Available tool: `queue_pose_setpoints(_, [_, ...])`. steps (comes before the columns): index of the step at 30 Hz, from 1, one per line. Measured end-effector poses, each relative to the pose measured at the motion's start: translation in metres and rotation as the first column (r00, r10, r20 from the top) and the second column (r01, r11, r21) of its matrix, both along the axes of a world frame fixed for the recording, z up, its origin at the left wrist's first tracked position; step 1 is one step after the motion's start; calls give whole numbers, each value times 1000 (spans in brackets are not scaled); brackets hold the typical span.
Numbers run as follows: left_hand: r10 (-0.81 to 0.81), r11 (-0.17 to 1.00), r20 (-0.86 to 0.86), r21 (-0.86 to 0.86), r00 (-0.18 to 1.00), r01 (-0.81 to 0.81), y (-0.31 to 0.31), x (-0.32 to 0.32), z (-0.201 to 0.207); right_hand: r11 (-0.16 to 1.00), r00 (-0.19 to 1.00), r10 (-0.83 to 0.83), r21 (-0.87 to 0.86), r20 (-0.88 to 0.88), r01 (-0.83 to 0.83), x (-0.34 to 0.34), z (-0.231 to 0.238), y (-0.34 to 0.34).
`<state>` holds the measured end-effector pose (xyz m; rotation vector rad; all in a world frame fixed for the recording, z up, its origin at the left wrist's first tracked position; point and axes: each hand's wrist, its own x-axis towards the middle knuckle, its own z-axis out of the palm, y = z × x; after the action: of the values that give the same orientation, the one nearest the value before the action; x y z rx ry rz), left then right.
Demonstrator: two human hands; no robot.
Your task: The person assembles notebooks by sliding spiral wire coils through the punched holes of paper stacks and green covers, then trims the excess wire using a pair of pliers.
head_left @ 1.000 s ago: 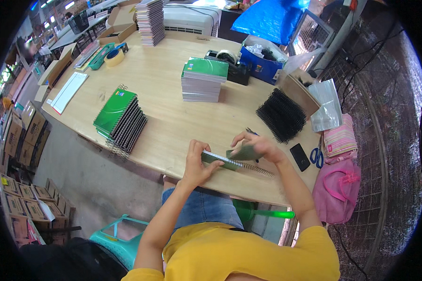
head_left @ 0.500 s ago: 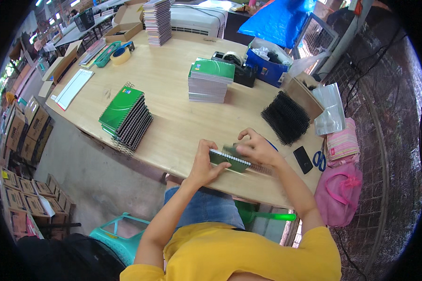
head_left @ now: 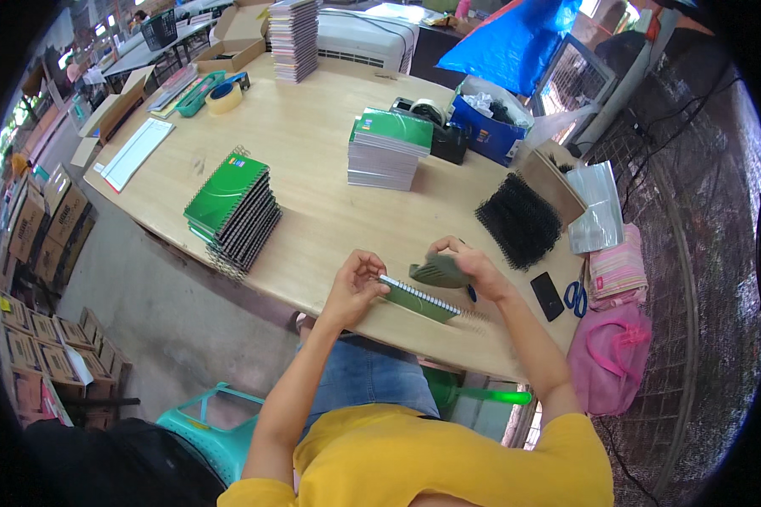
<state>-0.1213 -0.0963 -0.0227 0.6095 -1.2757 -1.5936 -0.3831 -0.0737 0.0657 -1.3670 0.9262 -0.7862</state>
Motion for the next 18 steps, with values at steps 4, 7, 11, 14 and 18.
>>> queue_pose_setpoints(4, [-18,999,-28,34,999,19,0,-2,-7,984,954,-29,-178,-300,-26,4,-11,-6])
queue_pose_setpoints(7, [5,1000,-41,5,999,-5,-6,-4,-8,993,980,2,-114,-198,-25,9,-11,-16])
queue_pose_setpoints(11, [33,999,-61,26,998,-32,-1,9,-10,917,851,-163,-396,-500,-57,9,-17,-18])
queue_pose_setpoints(14, [103,994,-136,44,985,-98,10,18,12,790,437,-580,-605,-687,97,-16,-32,8])
queue_pose_setpoints(18, [113,991,-172,88,979,-99,22,15,32,708,-119,-692,-701,-712,86,-14,-72,43])
